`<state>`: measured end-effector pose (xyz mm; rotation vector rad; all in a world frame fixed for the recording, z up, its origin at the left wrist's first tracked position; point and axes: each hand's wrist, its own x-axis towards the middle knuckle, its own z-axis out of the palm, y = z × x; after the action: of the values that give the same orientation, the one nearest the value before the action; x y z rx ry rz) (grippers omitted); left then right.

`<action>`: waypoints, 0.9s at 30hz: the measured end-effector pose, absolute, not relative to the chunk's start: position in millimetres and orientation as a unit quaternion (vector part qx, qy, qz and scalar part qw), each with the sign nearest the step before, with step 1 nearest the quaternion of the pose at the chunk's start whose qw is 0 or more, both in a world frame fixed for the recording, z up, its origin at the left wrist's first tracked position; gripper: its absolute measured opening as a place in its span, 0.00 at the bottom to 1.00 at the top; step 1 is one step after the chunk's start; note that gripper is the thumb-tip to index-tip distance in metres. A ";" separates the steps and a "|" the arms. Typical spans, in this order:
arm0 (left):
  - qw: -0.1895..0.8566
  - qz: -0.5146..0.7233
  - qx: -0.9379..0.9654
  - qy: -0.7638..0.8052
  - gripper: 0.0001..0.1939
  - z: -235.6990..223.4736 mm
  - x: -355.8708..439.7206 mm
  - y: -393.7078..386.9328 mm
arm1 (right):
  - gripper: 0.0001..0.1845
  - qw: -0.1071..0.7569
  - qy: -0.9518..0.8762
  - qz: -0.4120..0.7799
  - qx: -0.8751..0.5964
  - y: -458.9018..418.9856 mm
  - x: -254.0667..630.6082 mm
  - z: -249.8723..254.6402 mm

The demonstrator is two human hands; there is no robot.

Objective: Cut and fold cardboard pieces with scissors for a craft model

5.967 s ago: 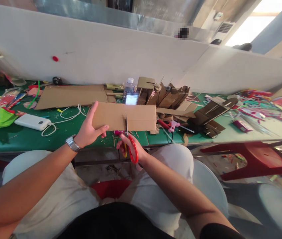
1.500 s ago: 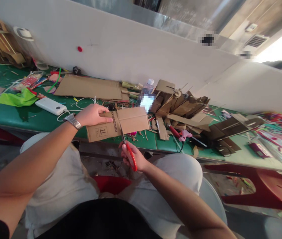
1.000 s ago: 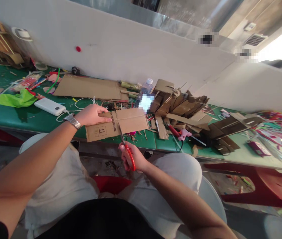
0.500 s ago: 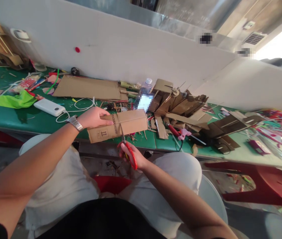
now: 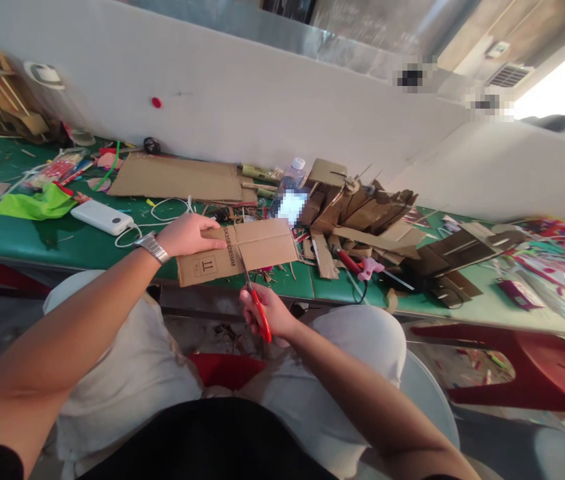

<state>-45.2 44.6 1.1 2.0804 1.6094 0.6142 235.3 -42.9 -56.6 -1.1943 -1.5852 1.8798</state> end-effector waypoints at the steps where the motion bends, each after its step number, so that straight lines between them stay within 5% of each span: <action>1: 0.222 0.225 0.753 0.578 0.28 0.8 -45.9 45.2 | 0.34 0.200 -0.568 0.673 -0.428 -42.7 235.4 -56.3; 27: 0.231 0.213 0.762 0.566 0.30 -2.0 -47.1 45.7 | 0.39 0.219 -0.575 0.667 -0.419 -43.2 236.1 -56.2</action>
<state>-47.1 45.7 -2.0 2.0968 1.5559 0.5856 236.1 -43.2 -56.2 -1.1603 -1.5917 1.8465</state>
